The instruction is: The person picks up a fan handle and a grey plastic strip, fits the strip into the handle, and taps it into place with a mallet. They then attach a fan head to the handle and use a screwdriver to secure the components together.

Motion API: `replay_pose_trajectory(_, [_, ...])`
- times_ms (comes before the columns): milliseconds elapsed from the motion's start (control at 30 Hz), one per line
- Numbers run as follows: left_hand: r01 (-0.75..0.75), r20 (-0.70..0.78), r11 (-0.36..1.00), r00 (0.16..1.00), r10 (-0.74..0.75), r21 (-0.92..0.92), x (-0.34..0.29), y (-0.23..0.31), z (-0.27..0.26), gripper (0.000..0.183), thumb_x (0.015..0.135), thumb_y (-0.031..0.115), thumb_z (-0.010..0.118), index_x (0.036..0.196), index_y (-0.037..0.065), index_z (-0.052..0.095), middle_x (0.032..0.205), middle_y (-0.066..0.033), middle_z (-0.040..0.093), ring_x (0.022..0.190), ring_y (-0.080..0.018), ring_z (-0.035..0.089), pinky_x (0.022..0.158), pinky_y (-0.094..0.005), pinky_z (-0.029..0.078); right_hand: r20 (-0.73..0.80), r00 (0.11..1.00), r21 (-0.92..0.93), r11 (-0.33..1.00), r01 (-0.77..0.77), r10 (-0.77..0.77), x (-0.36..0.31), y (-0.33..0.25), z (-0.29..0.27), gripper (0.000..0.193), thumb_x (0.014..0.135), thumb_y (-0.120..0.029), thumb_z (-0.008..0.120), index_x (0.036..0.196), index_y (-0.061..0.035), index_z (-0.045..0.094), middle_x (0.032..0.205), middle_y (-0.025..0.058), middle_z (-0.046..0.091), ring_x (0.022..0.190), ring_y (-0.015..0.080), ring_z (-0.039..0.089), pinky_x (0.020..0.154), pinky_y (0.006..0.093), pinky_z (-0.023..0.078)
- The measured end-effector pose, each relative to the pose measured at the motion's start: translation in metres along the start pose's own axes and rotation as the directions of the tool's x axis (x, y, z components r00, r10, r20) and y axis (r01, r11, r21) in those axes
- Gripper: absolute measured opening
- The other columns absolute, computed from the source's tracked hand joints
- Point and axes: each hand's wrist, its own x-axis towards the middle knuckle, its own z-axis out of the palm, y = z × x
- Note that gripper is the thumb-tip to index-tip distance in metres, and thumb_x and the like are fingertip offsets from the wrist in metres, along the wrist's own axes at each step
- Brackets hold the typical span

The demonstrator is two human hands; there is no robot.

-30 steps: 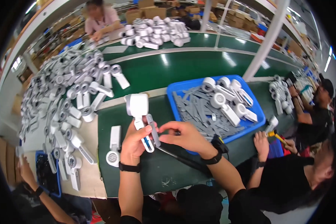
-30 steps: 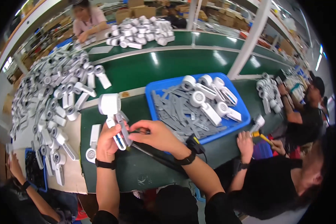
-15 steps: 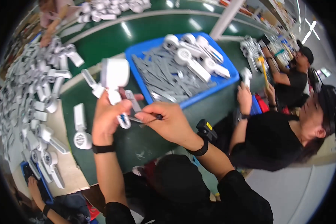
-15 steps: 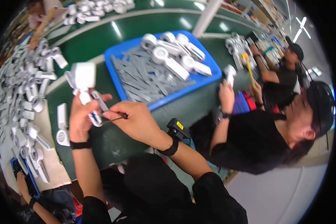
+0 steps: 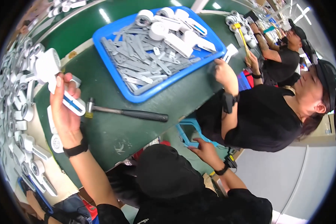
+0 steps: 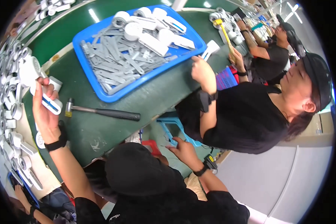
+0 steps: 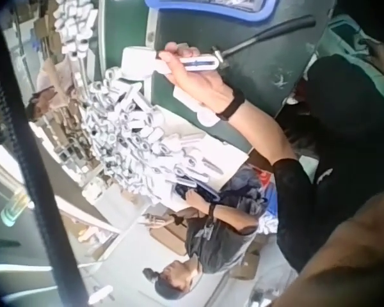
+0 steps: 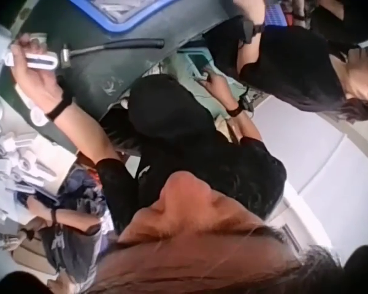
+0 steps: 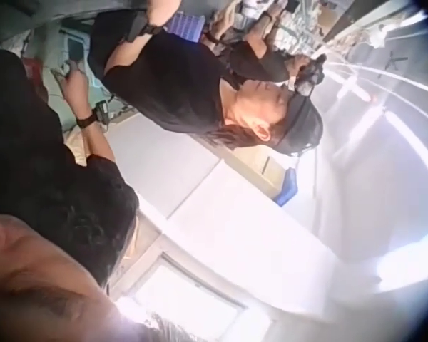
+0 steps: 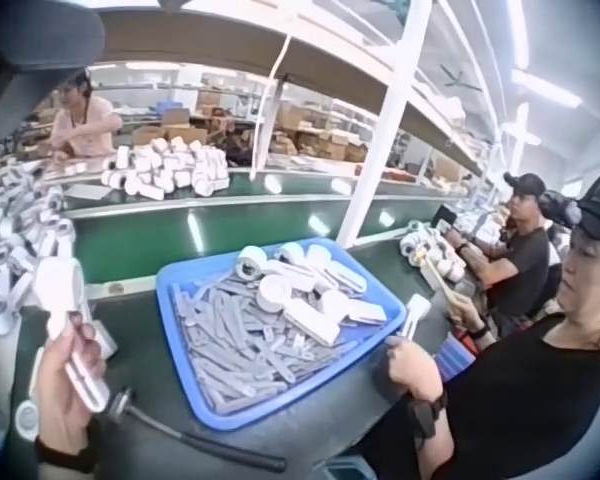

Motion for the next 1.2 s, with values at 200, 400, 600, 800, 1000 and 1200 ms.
replay_pose_trajectory(200, [-0.029, -0.147, 0.987, 0.989, 0.006, -0.155, -0.002, 0.008, 0.015, 0.033, 0.106, 0.036, 0.058, 0.113, 0.003, 0.059, 0.099, -0.0088, 0.061, 0.075, -0.0146, 0.052, 0.062, -0.0272, 0.044, 0.091, 0.978, 0.735, 0.675, 0.061, -0.188, 0.014, -0.089, -0.072, 0.022, 0.105, -0.015, 0.061, 0.120, -0.0062, 0.048, 0.099, -0.0001, 0.053, 0.089, 0.0066, 0.049, 0.078, 0.0239, 0.043])
replay_pose_trajectory(400, [-0.132, -0.254, 0.964, 0.965, 0.071, -0.232, -0.002, 0.007, 0.007, 0.032, 0.106, 0.038, 0.058, 0.110, 0.006, 0.057, 0.100, -0.0078, 0.062, 0.079, -0.0176, 0.054, 0.067, -0.0322, 0.045, -0.317, 0.762, 0.306, 0.700, 0.645, -0.564, 0.078, -0.213, -0.074, 0.016, 0.099, -0.010, 0.068, 0.113, -0.0027, 0.064, 0.098, 0.0080, 0.061, 0.090, 0.0194, 0.059, 0.081, 0.0292, 0.047])
replay_pose_trajectory(600, [-0.242, -0.363, 0.922, 0.924, 0.123, -0.302, 0.003, 0.008, 0.004, 0.035, 0.107, 0.036, 0.059, 0.119, 0.003, 0.059, 0.105, -0.0066, 0.062, 0.092, -0.0185, 0.059, 0.091, -0.0361, 0.049, -0.398, 0.656, 0.179, 0.648, 0.741, -0.641, 0.120, -0.267, -0.073, 0.021, 0.094, -0.014, 0.076, 0.113, -0.0059, 0.076, 0.095, 0.0078, 0.070, 0.086, 0.0173, 0.064, 0.074, 0.0291, 0.050])
replay_pose_trajectory(800, [-0.216, -0.212, 0.933, 0.965, 0.158, -0.289, 0.003, 0.001, -0.001, 0.036, 0.108, 0.032, 0.058, 0.128, 0.002, 0.054, 0.121, -0.0112, 0.063, 0.117, -0.0260, 0.062, 0.108, -0.0427, 0.048, -0.375, 0.746, 0.688, 0.375, 0.622, -0.550, 0.174, -0.342, -0.135, 0.035, 0.099, -0.012, 0.071, 0.132, -0.0017, 0.068, 0.104, 0.0053, 0.072, 0.090, 0.0113, 0.066, 0.078, 0.0261, 0.055])
replay_pose_trajectory(1000, [-0.187, -0.223, 0.943, 0.966, 0.127, -0.274, 0.001, 0.005, 0.010, 0.035, 0.108, 0.032, 0.057, 0.128, 0.003, 0.056, 0.118, -0.0119, 0.066, 0.113, -0.0272, 0.065, 0.105, -0.0425, 0.051, -0.556, 0.464, 0.497, 0.172, 0.851, -0.689, 0.214, -0.466, -0.218, 0.042, 0.098, -0.006, 0.070, 0.137, 0.0052, 0.061, 0.117, 0.0109, 0.072, 0.104, 0.0162, 0.069, 0.088, 0.0313, 0.059])
replay_pose_trajectory(1200, [-0.171, -0.234, 0.938, 0.967, 0.101, -0.300, 0.003, 0.005, 0.004, 0.033, 0.107, 0.030, 0.059, 0.128, 0.004, 0.056, 0.118, -0.0119, 0.066, 0.113, -0.0273, 0.065, 0.106, -0.0433, 0.051, -0.575, 0.523, 0.468, 0.271, 0.841, -0.629, 0.226, -0.572, -0.236, 0.041, 0.093, -0.007, 0.076, 0.130, 0.0052, 0.066, 0.112, 0.0093, 0.073, 0.094, 0.0157, 0.070, 0.083, 0.0284, 0.059])
